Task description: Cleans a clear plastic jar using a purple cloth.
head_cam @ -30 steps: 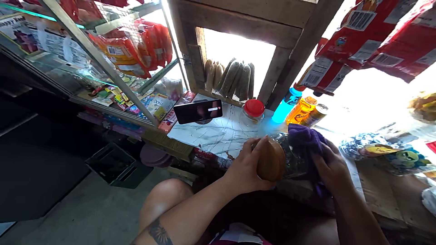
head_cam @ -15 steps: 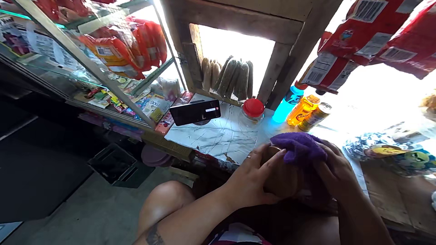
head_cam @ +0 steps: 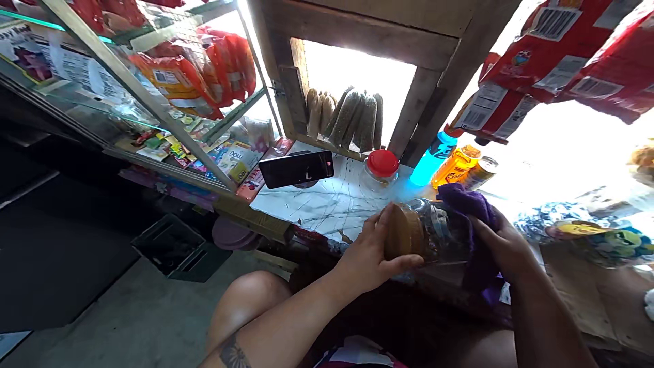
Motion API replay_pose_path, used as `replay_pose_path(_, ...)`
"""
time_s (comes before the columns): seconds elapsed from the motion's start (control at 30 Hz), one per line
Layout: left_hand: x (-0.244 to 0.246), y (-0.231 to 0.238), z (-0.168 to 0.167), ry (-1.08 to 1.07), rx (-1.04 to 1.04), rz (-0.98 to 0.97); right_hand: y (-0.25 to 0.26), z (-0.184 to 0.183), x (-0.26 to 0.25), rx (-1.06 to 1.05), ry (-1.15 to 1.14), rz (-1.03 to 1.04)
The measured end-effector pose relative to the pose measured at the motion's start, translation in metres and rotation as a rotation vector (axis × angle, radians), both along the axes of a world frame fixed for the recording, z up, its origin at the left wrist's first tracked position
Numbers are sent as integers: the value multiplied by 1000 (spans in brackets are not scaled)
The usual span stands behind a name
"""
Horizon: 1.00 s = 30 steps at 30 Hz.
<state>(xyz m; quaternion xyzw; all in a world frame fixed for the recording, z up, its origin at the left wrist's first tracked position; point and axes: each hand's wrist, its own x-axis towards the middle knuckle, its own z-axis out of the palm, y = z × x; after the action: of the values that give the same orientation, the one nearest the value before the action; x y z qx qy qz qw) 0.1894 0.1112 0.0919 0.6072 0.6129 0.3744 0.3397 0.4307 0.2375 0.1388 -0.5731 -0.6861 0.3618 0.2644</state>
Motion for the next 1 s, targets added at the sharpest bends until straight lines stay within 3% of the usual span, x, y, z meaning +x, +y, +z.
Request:
replay_pose_path(0.17,4,-1,-1,-57,-49,22,3,-7,9,-279,268,-3)
replay_pose_path(0.23,7,-1,-2,-90,4,34,2,-10,13,-280,306,23)
replay_pose_path(0.43,10,0,-10,-71,417,-7,-15,-14,8,21,356,-23)
replay_pose_path(0.53,7,3,-10,-75,412,-24,-20,-18,1,131,398,-20)
replay_pose_path(0.7,3,6,-10,-89,403,-19,-20,-22,-3,245,272,-10)
replay_pose_path(0.9,5,3,-5,-27,358,-32,-19,-25,-4,713,-54,220)
replay_pose_path(1.0,8,2,-7,-8,375,-16,-31,-19,-15,845,-149,279)
